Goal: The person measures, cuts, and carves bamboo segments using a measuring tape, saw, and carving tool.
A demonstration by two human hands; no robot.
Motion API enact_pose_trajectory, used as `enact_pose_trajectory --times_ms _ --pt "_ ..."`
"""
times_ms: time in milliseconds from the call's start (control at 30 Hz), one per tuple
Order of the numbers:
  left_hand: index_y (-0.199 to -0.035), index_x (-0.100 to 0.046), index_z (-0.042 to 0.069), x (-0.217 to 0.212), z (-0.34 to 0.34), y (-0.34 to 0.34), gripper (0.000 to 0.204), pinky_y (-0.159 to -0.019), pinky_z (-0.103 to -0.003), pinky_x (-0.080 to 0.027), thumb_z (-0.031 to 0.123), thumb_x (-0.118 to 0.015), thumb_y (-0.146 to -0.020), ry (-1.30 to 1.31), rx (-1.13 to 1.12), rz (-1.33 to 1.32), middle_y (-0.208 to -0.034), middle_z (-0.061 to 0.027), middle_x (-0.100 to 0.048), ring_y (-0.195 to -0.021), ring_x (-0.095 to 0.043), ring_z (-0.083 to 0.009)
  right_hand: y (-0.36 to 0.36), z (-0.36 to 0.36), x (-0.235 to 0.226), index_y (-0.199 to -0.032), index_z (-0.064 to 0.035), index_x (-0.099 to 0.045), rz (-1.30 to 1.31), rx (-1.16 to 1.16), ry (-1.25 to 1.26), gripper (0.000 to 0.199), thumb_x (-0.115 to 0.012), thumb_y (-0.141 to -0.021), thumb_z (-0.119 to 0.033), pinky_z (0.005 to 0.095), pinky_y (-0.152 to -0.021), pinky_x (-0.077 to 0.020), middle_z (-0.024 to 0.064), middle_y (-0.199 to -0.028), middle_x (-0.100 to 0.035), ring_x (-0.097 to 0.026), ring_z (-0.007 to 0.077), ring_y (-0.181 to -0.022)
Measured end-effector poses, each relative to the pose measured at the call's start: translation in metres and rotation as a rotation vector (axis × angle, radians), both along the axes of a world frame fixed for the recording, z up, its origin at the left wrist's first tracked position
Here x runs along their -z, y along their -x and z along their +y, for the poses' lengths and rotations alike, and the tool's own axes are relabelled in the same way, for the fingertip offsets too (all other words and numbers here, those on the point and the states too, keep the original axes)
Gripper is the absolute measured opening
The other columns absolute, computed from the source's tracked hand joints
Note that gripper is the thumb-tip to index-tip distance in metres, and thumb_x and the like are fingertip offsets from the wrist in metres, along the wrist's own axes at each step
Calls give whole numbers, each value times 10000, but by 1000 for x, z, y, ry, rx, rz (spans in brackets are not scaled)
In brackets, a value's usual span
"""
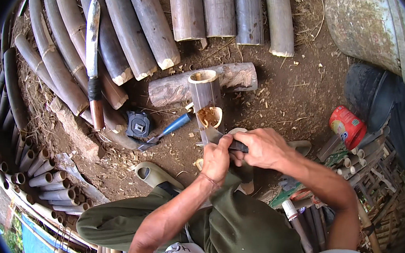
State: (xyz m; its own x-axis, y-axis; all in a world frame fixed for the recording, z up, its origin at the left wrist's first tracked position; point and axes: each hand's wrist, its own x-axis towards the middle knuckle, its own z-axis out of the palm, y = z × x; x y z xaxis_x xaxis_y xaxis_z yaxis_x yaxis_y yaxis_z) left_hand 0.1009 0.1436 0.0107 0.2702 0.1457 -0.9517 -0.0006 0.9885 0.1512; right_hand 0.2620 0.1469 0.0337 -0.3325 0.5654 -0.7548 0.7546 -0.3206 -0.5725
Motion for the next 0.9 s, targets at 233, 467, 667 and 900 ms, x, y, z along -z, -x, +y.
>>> enact_pose_trajectory --times_ms 233,467,667,900 --pt "-617 -623 -81 19 42 39 486 -516 -406 -526 233 -437 -939 -386 749 90 -535 -211 -615 -461 -625 -275 85 -53 24 -975 -51 -572 54 708 -12 179 -632 -858 -172 488 -663 -523 209 -753 -673 -673 403 -764" --pt "-728 -591 -24 27 67 46 272 -652 -498 -545 209 -535 -857 -724 1225 87 -656 -259 -623 -703 -665 -446 117 -58 33 -1073 16 -529 67 831 -121 314 -671 -831 -127 474 -678 -509 275 -856 -641 -639 465 -843" --pt "-624 -677 18 12 33 40 517 -537 -444 -510 370 -530 -973 -609 719 274 -617 -234 -643 -556 -657 -337 63 -56 8 -1323 30 -436 229 522 -257 552 -633 -838 -146 450 -754 -558 271 -1058 -637 -662 434 -900" --pt "-1387 -513 64 24 -20 -7 448 -684 -330 -509 331 -504 -1027 172 -488 -517 -945 -38 -641 -676 -569 -141 -12 20 -33 -1080 42 -590 -148 -438 -317 370 -658 -807 -197 394 -569 -542 140 -768 -676 -693 286 -687"
